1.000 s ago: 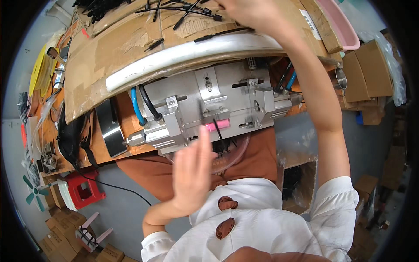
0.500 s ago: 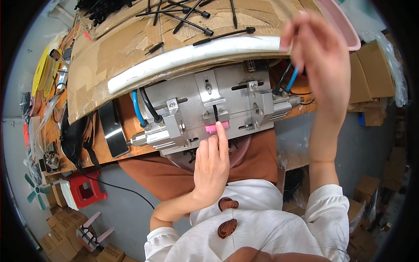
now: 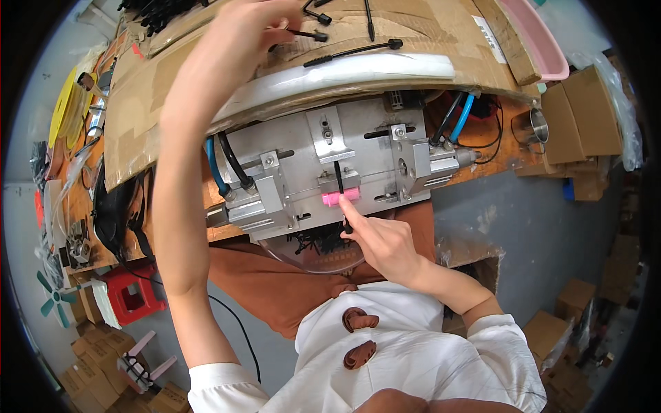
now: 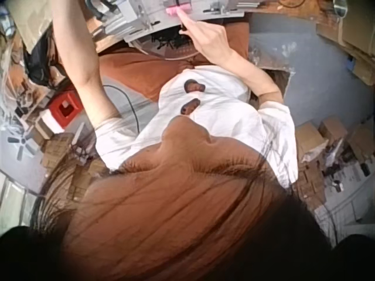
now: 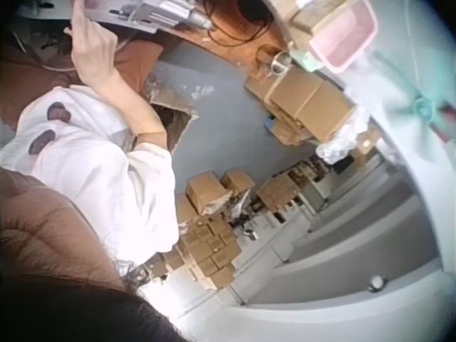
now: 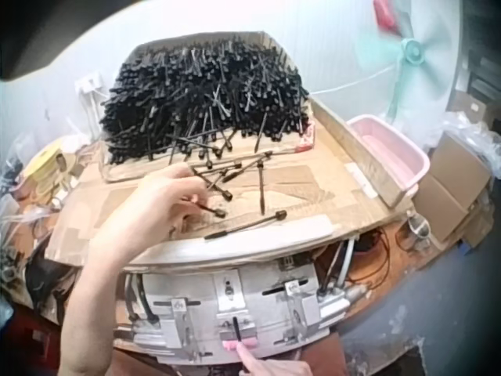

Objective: The person picks up black cable ties from a pile on a cardboard box and feeds them one at a time into a mechanical processing machine on a workbench.

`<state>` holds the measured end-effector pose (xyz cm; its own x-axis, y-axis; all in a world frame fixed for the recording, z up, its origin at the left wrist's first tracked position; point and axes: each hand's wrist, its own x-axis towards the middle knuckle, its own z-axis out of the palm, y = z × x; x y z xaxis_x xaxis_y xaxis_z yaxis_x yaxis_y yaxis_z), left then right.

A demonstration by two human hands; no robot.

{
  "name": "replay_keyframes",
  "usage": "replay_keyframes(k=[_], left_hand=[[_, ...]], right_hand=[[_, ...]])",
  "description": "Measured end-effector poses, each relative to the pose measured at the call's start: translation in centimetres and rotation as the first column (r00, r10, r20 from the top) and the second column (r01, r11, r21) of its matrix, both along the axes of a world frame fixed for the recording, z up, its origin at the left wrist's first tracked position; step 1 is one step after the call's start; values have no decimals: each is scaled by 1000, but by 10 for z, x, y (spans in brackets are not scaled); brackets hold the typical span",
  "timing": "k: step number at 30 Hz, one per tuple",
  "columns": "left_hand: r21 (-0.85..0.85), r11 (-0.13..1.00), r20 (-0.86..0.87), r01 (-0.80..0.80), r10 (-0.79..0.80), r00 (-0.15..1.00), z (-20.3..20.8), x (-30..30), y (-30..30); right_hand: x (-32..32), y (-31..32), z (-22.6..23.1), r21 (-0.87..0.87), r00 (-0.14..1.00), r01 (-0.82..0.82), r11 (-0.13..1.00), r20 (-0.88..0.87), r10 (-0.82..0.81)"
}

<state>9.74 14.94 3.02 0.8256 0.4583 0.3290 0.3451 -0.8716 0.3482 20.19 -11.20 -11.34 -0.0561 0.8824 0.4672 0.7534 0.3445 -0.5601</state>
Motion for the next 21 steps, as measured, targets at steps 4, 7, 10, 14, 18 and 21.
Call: replay_keyframes(k=[4, 7, 10, 14, 18, 21], left_hand=[[143, 989, 17, 47, -50, 999, -1, -35, -13], [-119, 992, -20, 48, -51, 998, 3, -50, -32], [66, 997, 41, -52, 49, 998, -4, -44, -50], [231, 932, 149, -281, 252, 956, -18, -32, -71], [338, 877, 158, -341, 304, 939, -24, -26, -88], [349, 811, 193, -470, 428, 883, -30, -21, -96]], right_hand=[[2, -1, 6, -16, 1000, 31, 999, 6, -31], [6, -3, 21, -139, 993, -5, 990, 117, 21], [38, 19, 66, 5, 961, -79, 997, 268, 75], [99, 114, 119, 494, 786, 24, 869, 528, -322], [110, 153, 144, 134, 726, -3, 991, 682, -90], [111, 156, 140, 53, 835, -35, 998, 551, 0]])
